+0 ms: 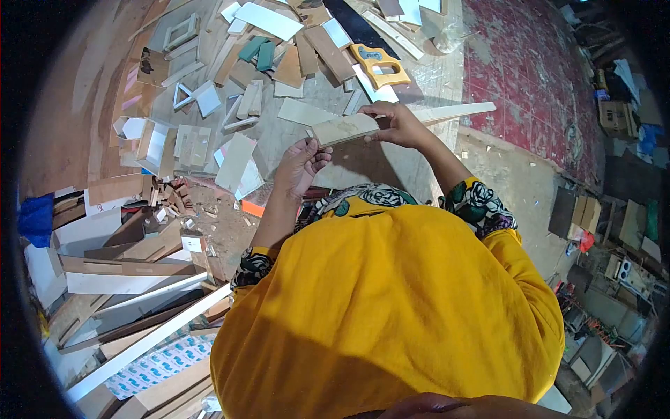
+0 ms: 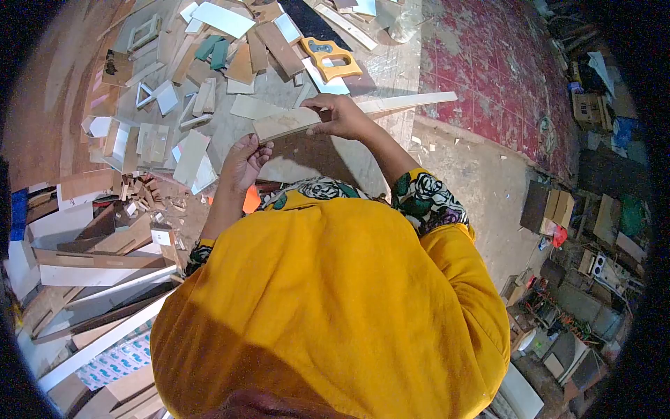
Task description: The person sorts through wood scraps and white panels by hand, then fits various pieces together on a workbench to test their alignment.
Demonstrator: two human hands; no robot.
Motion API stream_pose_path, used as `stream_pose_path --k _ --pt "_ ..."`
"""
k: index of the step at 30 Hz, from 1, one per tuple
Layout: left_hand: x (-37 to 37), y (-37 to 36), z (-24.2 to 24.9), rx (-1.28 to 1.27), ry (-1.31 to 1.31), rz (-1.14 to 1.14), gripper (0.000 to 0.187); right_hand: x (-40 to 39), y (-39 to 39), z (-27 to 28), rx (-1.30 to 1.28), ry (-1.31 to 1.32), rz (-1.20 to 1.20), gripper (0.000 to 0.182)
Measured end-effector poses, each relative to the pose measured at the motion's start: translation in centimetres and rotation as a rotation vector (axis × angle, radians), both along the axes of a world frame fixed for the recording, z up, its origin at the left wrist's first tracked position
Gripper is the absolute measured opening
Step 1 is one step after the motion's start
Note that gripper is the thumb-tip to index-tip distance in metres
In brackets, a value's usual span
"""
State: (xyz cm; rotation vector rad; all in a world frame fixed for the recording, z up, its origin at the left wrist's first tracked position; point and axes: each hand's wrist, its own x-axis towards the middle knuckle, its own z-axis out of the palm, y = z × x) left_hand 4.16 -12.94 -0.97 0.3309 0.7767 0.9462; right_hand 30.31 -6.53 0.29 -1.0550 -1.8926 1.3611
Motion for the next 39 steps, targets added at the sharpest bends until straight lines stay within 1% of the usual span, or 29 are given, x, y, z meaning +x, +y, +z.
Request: stream_pose_path --k 6,7,8,9,10,11,12,13,14,15,16,18,19,21,22,23,24,25,26,27,28,29,30,32,33,35,36,38,39 --pt "0.0 0.0 0.2 -0.011 -0.007 0.011 0.022 -0.1 0.0 0.1 -0.016 0.019 0.008 0.05" --pt "0.0 0.0 0.4 -0.021 0.008 0.021 0.026 -0.1 0.0 0.1 -0.016 0.018 0.005 0.05" --pt "-0.1 0.0 0.4 -0.031 0.023 0.031 0.031 -0.1 -0.1 0.1 0.028 -0.059 0.011 0.051" --pt "-0.3 0.2 0.3 -0.032 0.022 0.028 0.031 -0.2 -0.2 0.1 0.072 -0.135 0.018 0.051" --pt "-0.5 0.5 0.0 -0.049 0.18 -0.036 0.033 -0.4 -0.3 0.2 0.07 -0.136 0.014 0.051" --pt "-0.7 0.7 -0.2 -0.065 0.338 -0.101 0.035 -0.7 -0.3 0.2 0.143 -0.246 0.047 0.052" --pt "-0.6 0.6 -0.2 -0.066 0.337 -0.106 0.035 -0.8 -0.5 0.2 0.215 -0.356 0.08 0.053" --pt "-0.6 0.4 -0.3 -0.065 0.417 -0.135 0.035 -0.7 -0.7 0.1 0.212 -0.357 0.075 0.053" --pt "-0.6 0.4 -0.3 -0.061 0.499 -0.164 0.034 -0.7 -0.8 0.0 0.299 -0.404 0.101 0.048" --pt "-0.8 0.3 -0.3 -0.058 0.5 -0.169 0.034 -0.6 -0.8 0.0 0.387 -0.45 0.126 0.044" --pt "-1.0 0.2 -0.4 -0.059 0.52 -0.17 0.033 -0.4 -0.8 -0.5 0.387 -0.449 0.119 0.044" --pt "-1.7 0.0 -1.1 -0.061 0.542 -0.181 0.031 0.4 -0.7 -1.3 0.374 -0.796 0.053 0.035" --pt "-2.2 0.0 -1.4 -0.046 0.554 -0.197 0.028 0.9 -0.4 -1.4 0.369 -0.796 0.045 0.035" --pt "-2.3 0.2 -1.6 -0.024 0.568 -0.222 0.026 1.9 0.5 -1.3 0.103 -0.751 0.206 0.033" --pt "-2.1 0.2 -1.4 0.011 0.642 -0.226 0.024 2.1 0.5 -1.7 0.113 -0.64 0.182 0.036" --pt "-2.0 0.1 -1.2 0.047 0.715 -0.229 0.022 2.3 0.5 -1.9 0.112 -0.638 0.175 0.036" --pt "-2.1 0.1 -1.0 0.05 0.718 -0.234 0.022 2.2 0.3 -1.2 0.16 -0.609 0.17 0.035" --pt "-2.3 0.0 -0.8 0.105 0.703 -0.202 0.023 2.0 0.1 -0.2 0.208 -0.58 0.164 0.035" --pt "-2.3 -0.2 -0.6 0.16 0.687 -0.169 0.023 1.8 -0.1 0.8 0.208 -0.579 0.157 0.035" --pt "-2.2 -0.3 -0.3 0.164 0.688 -0.175 0.023 1.4 -0.4 2.1 0.233 -0.661 0.127 0.034" --pt "-2.0 -0.6 -0.1 0.288 0.693 -0.142 0.024 1.1 -0.7 3.1 0.257 -0.743 0.097 0.034" --pt "-1.9 -0.8 0.2 0.411 0.697 -0.109 0.025 1.0 -0.9 3.6 0.256 -0.743 0.09 0.034" --pt "-1.8 -1.0 0.5 0.415 0.698 -0.113 0.025 0.9 -1.2 4.0 0.307 -0.716 0.068 0.031" --pt "-1.9 -1.3 1.2 0.567 0.788 -0.027 0.027 0.8 -1.7 4.6 0.358 -0.688 0.042 0.03" --pt "-1.9 -1.5 1.6 0.569 0.788 -0.03 0.027 0.7 -2.0 4.9 0.401 -0.655 0.032 0.027" --pt "-1.9 -1.9 2.6 0.712 0.954 -0.005 0.028 0.6 -2.8 5.7 0.444 -0.623 0.021 0.024" --pt "-1.8 -1.9 3.3 0.713 0.953 -0.007 0.028 0.3 -3.2 6.3 0.429 -0.635 0.004 0.022" --pt "-1.5 -2.0 4.9 0.873 1.165 -0.021 0.03 0.2 -3.9 6.7 0.417 -0.648 -0.016 0.02" --pt "-1.3 -2.0 5.4 0.874 1.164 -0.023 0.03 0.2 -4.0 6.7 0.418 -0.621 -0.04 0.021"
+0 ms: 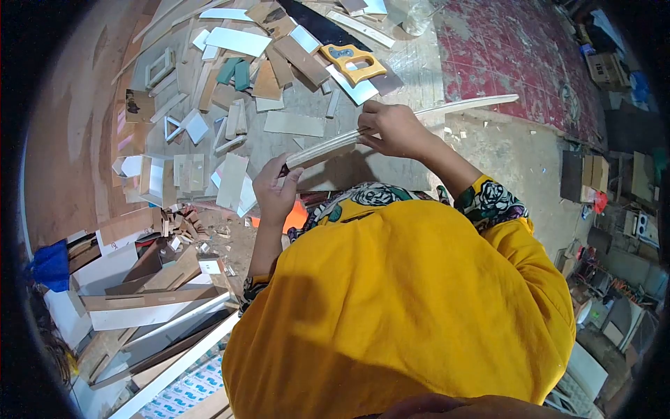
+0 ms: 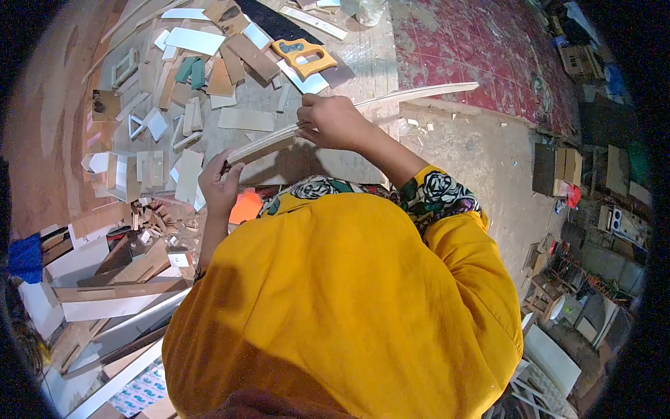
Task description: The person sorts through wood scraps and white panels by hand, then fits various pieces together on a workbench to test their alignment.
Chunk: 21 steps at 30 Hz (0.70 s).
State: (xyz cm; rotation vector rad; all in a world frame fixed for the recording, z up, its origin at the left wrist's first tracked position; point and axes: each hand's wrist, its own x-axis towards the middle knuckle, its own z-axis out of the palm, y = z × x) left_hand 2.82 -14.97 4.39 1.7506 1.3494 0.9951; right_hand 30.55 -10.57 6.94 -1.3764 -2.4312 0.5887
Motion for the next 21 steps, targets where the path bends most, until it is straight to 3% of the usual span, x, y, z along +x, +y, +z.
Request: stream_pose_path --k 2,6,9,11,14,19,21 --pt "0.2 -0.1 0.6 0.167 0.044 -0.02 0.032 0.0 -0.4 0.2 0.009 0.031 -0.018 0.022" --pt "0.1 -0.3 0.8 0.197 0.05 -0.04 0.031 0.1 -1.1 0.6 -0.017 0.032 -0.028 0.021" --pt "-0.6 -0.2 -1.7 -0.018 0.03 0.017 0.029 0.0 -1.3 1.0 -0.116 -0.015 -0.032 0.022" --pt "-0.5 -0.2 -2.9 -0.363 -0.422 0.007 0.028 -0.1 -1.6 1.3 -0.155 -0.021 -0.031 0.022" --pt "-0.9 -0.5 -4.2 -0.572 -0.536 -0.001 0.026 -0.3 -2.2 1.9 -0.141 -0.019 -0.008 0.031" --pt "-0.8 -1.1 -4.5 -0.627 -0.576 0.021 0.026 -0.7 -2.5 3.3 -0.177 -0.131 0.042 0.043" --pt "-0.8 -1.2 -4.1 -0.622 -0.554 0.025 0.027 -1.0 -2.7 3.4 -0.161 -0.116 0.005 0.036"
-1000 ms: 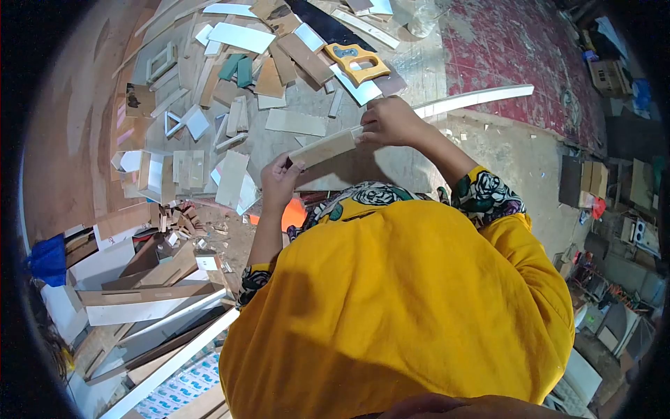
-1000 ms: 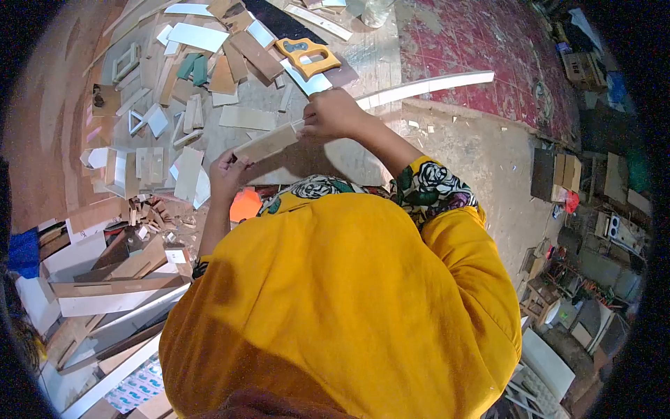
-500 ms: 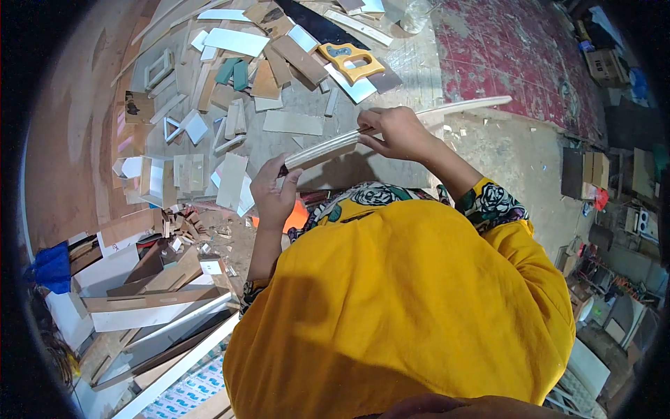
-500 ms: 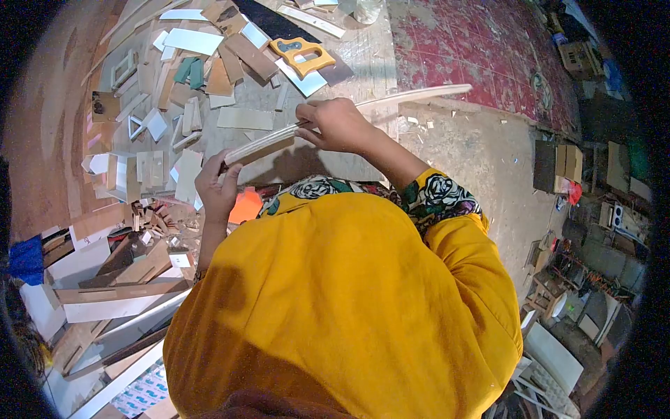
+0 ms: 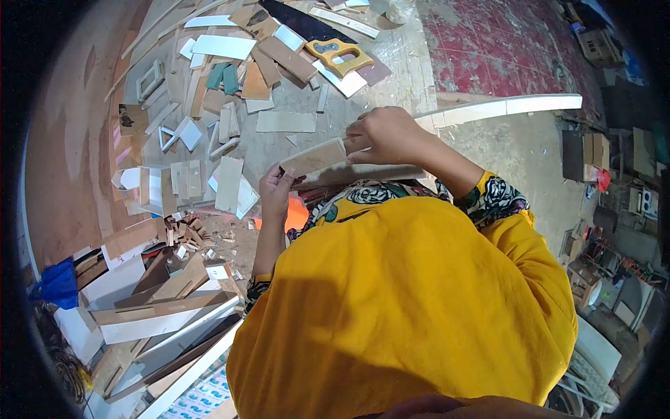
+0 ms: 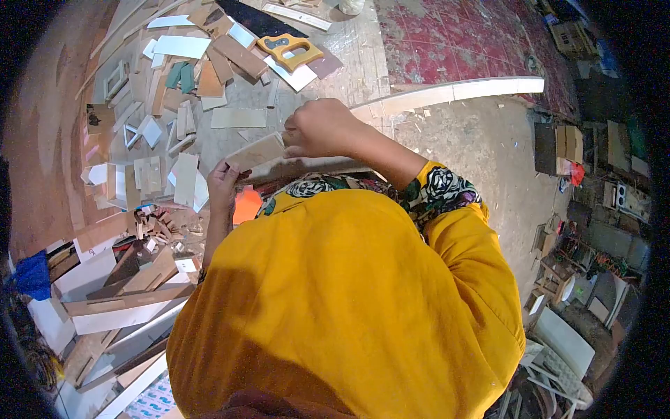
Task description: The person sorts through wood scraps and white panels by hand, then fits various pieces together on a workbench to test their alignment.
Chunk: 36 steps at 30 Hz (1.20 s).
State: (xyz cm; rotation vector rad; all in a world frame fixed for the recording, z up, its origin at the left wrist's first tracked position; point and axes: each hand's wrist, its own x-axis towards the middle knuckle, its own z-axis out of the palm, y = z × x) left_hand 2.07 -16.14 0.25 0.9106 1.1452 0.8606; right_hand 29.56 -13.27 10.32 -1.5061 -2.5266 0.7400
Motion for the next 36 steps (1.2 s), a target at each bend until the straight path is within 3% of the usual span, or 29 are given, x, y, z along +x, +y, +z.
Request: stream_pose_path --k 3,5,6,8,10,15,17,20,23,28,36 --pt "0.0 -0.2 0.6 0.195 0.085 0.011 0.03 -0.4 -0.3 0.1 0.048 0.006 -0.068 0.035" --pt "-0.2 -0.3 0.9 0.424 0.332 0.031 0.03 -0.5 -0.5 -0.1 0.079 0.0 -0.098 0.037" --pt "-0.1 -0.4 1.7 0.425 0.334 0.038 0.03 -0.4 -0.6 -0.3 0.127 0.052 -0.094 0.037" --pt "0.5 -0.4 4.3 0.707 0.536 0.047 0.03 -0.1 -0.7 -0.9 0.18 0.107 -0.078 0.037" --pt "1.0 -0.5 6.3 0.772 0.517 0.045 0.031 0.4 -0.7 -1.5 0.372 0.231 -0.025 0.034" --pt "2.4 -1.0 9.1 0.916 0.434 0.058 0.036 1.4 -0.7 -3.9 0.35 0.454 0.019 0.032" --pt "3.3 -1.1 11.2 0.903 0.436 0.046 0.033 1.4 -0.6 -4.9 0.304 0.607 -0.005 0.031" --pt "3.9 -1.0 12.3 0.839 0.419 0.036 0.032 2.0 -0.7 -4.1 0.238 0.619 -0.021 0.032" --pt "4.0 -0.8 13.1 0.963 0.276 -0.004 0.027 2.6 -0.8 -3.2 0.166 0.672 -0.016 0.035" --pt "3.7 0.1 12.5 0.615 -0.05 -0.127 0.016 3.2 -1.2 -3.2 0.164 0.75 -0.014 0.037" --pt "4.0 0.8 12.3 0.4 -0.27 -0.179 0.017 3.3 -1.2 -2.9 0.087 0.801 -0.046 0.039"
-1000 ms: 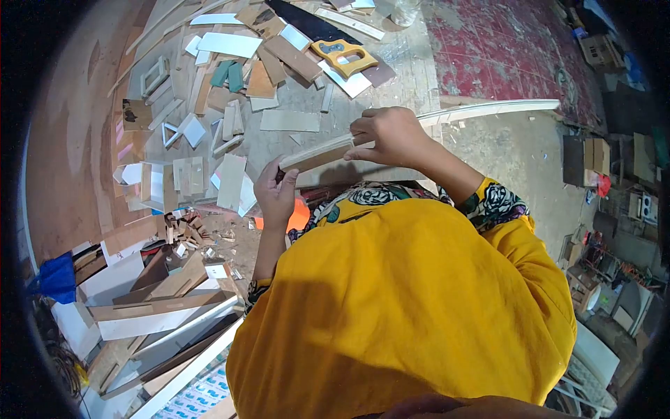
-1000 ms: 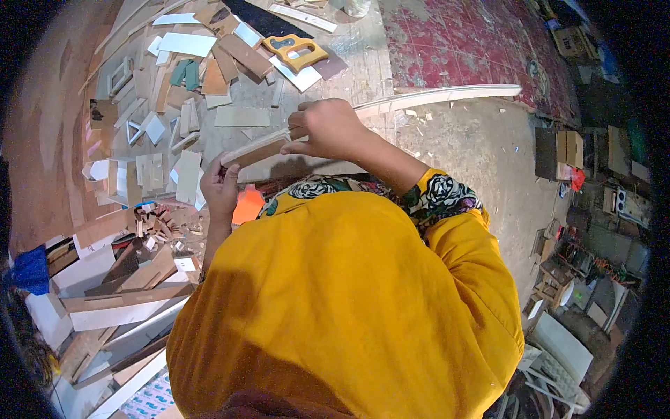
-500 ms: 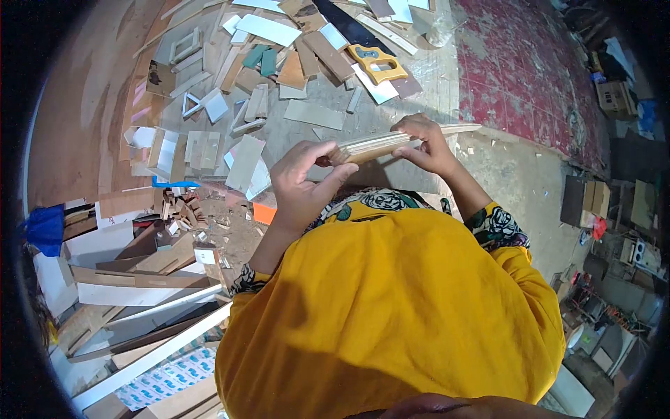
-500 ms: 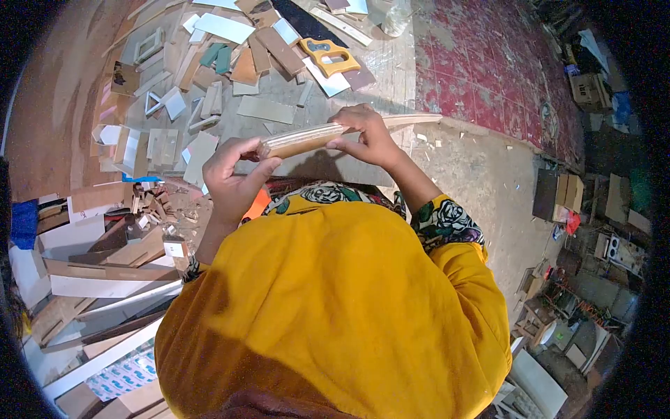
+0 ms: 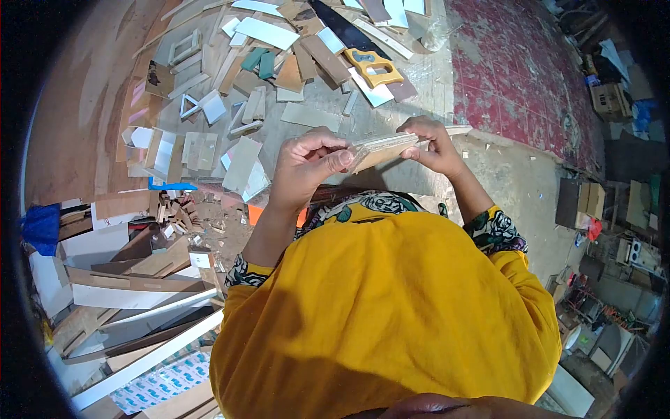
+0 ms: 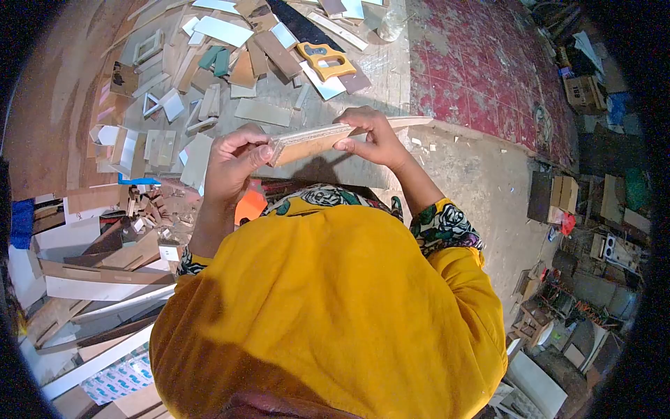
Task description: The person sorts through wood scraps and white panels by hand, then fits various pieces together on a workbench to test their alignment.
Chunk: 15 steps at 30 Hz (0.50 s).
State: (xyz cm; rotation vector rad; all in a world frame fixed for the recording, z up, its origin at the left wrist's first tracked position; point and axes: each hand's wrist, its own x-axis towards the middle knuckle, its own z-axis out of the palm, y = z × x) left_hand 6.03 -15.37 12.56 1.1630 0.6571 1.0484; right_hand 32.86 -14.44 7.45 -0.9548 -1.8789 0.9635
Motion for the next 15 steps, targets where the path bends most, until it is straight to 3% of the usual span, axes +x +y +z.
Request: stream_pose_path --k 6,9,11,12,14,15 --pt "-0.8 0.3 -0.8 -0.239 -0.007 0.031 0.017 -0.5 0.2 -0.2 -0.185 0.094 0.046 0.034" --pt "-1.8 0.5 -2.0 -0.289 0.057 0.076 0.018 -0.3 0.4 -0.8 -0.363 -0.006 0.034 0.033" --pt "-3.0 0.9 -3.4 -0.307 0.096 0.067 0.021 -1.1 0.7 1.7 -0.314 -0.384 0.036 0.037" --pt "-3.4 1.2 -3.8 -0.266 0.154 -0.002 0.024 -1.4 0.7 2.0 -0.318 -0.381 0.028 0.037" --pt "-3.7 1.2 -4.5 -0.227 0.215 -0.083 0.028 -2.1 0.8 2.4 -0.041 -0.599 0.073 0.039" --pt "-3.5 1.1 -4.1 -0.192 0.489 -0.171 0.032 -2.5 0.8 2.6 -0.047 -0.596 0.064 0.039"
